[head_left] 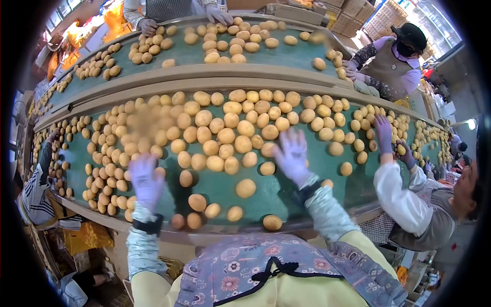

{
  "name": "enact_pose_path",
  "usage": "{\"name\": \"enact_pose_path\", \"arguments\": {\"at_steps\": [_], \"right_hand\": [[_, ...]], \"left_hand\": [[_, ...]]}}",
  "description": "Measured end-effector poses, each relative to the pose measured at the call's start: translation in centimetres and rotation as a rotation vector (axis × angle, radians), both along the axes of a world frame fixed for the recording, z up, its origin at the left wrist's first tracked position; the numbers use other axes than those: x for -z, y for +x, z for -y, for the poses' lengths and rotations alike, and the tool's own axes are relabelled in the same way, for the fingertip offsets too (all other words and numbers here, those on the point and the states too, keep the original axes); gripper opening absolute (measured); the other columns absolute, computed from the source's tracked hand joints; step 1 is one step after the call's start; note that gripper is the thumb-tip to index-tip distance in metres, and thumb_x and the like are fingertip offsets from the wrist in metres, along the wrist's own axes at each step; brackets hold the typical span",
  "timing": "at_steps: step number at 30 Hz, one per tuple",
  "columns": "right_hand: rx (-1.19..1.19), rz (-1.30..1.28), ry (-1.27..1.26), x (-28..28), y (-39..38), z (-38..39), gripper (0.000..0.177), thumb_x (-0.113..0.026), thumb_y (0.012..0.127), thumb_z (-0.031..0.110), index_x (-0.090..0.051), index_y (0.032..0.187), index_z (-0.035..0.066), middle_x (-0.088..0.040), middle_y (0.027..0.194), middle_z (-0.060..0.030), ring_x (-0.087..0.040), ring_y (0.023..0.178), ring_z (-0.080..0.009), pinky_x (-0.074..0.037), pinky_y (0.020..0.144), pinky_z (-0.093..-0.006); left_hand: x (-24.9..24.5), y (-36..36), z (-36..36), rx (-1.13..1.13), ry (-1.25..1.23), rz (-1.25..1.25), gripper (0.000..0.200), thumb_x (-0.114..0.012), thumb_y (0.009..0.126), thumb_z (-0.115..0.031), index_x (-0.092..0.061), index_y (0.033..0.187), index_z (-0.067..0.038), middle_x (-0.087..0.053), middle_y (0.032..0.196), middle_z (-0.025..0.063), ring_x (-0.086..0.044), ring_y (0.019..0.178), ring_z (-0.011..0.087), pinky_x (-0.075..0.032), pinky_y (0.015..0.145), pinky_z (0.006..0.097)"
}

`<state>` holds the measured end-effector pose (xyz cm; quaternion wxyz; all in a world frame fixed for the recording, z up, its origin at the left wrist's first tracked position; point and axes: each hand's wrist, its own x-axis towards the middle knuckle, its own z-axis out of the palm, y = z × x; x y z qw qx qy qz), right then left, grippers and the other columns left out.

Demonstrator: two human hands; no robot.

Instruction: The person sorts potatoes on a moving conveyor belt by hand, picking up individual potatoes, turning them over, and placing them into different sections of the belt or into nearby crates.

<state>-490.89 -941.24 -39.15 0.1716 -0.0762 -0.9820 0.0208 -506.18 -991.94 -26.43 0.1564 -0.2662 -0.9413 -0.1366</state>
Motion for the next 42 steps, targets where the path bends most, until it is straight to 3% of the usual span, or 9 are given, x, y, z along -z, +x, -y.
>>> {"name": "enact_pose_path", "arguments": {"at_steps": [5,9,16,21,26,33,38,39,42], "right_hand": [[-0.382,0.095,-0.326,-6.9,2.0,16.5,0.063,-0.077,0.093,0.037,-0.067,0.147,0.006,-0.063,0.153,-0.0206,-0.052,0.151,-0.0397,-0.032,0.128,-0.0673],[-0.344,0.031,-0.652,-8.6,-2.1,12.5,0.038,-0.073,0.092,0.017,-0.077,0.129,0.009,-0.076,0.133,-0.0134,-0.069,0.127,-0.0347,-0.048,0.115,-0.0533],[0.124,0.311,-0.23,-11.7,-19.2,8.2,0.039,-0.066,0.099,0.026,-0.069,0.135,0.011,-0.073,0.133,-0.0176,-0.072,0.121,-0.0416,-0.053,0.105,-0.055],[0.187,0.423,-0.359,-10.1,-22.8,8.1,0.042,-0.066,0.099,0.035,-0.069,0.131,0.009,-0.077,0.126,-0.0203,-0.073,0.122,-0.0418,-0.057,0.102,-0.0553],[0.142,0.134,-0.215,-3.0,-16.8,14.1,0.028,-0.059,0.106,0.038,-0.068,0.117,0.014,-0.079,0.103,-0.0141,-0.078,0.096,-0.0382,-0.062,0.087,-0.0501],[-0.096,0.162,-0.849,-4.1,-6.3,26.3,0.032,-0.06,0.112,0.037,-0.069,0.134,0.015,-0.066,0.123,-0.0202,-0.065,0.123,-0.0435,-0.054,0.108,-0.0526],[0.34,-0.352,-0.875,-6.5,2.2,24.6,0.037,-0.065,0.112,0.034,-0.071,0.144,0.015,-0.07,0.131,-0.017,-0.065,0.127,-0.0394,-0.052,0.114,-0.0497],[0.334,-0.498,-0.517,-7.5,5.1,23.7,0.034,-0.066,0.112,0.033,-0.072,0.14,0.014,-0.071,0.125,-0.0175,-0.067,0.121,-0.0403,-0.055,0.109,-0.0508],[0.764,-0.261,-0.353,-7.9,14.2,22.5,0.039,-0.068,0.106,0.025,-0.067,0.143,0.011,-0.07,0.124,-0.0202,-0.066,0.121,-0.0428,-0.056,0.102,-0.054]], "left_hand": [[0.8,10.2,-13.3,0.774,0.241,0.407,0.092,-0.09,0.076,-0.04,-0.058,0.154,-0.004,-0.058,0.154,0.0211,-0.053,0.144,0.0467,-0.035,0.128,0.0622],[4.2,11.7,-10.5,0.764,0.197,0.352,0.101,-0.091,0.077,-0.041,-0.051,0.163,-0.005,-0.058,0.154,0.0189,-0.051,0.149,0.0429,-0.028,0.131,0.0669],[6.0,11.5,-3.3,0.847,-0.019,0.315,0.091,-0.091,0.072,-0.038,-0.061,0.154,-0.014,-0.066,0.135,0.0129,-0.061,0.134,0.0356,-0.032,0.124,0.0746],[7.0,9.1,5.8,0.441,-0.062,0.35,0.052,-0.08,0.079,-0.025,-0.074,0.13,-0.014,-0.069,0.142,0.0159,-0.06,0.136,0.0389,-0.039,0.126,0.0599],[7.0,5.5,9.6,0.325,0.113,0.225,0.044,-0.08,0.088,-0.029,-0.074,0.127,-0.011,-0.073,0.128,0.0156,-0.066,0.122,0.0398,-0.047,0.116,0.0585],[2.9,5.4,-0.3,0.829,0.28,0.246,0.078,-0.089,0.078,-0.049,-0.066,0.144,-0.013,-0.063,0.142,0.0165,-0.056,0.137,0.0406,-0.035,0.121,0.0632],[5.3,5.9,2.1,1.108,0.183,0.066,0.081,-0.09,0.079,-0.051,-0.067,0.147,-0.014,-0.066,0.138,0.0144,-0.058,0.136,0.038,-0.036,0.122,0.0579],[4.4,5.7,4.1,1.042,0.056,0.08,0.07,-0.087,0.082,-0.047,-0.07,0.141,-0.014,-0.067,0.138,0.0135,-0.058,0.138,0.0395,-0.037,0.122,0.059],[3.1,4.2,10.4,0.942,-0.108,0.127,0.056,-0.082,0.087,-0.043,-0.073,0.134,-0.014,-0.069,0.137,0.0134,-0.058,0.139,0.0415,-0.038,0.121,0.0599]]}}
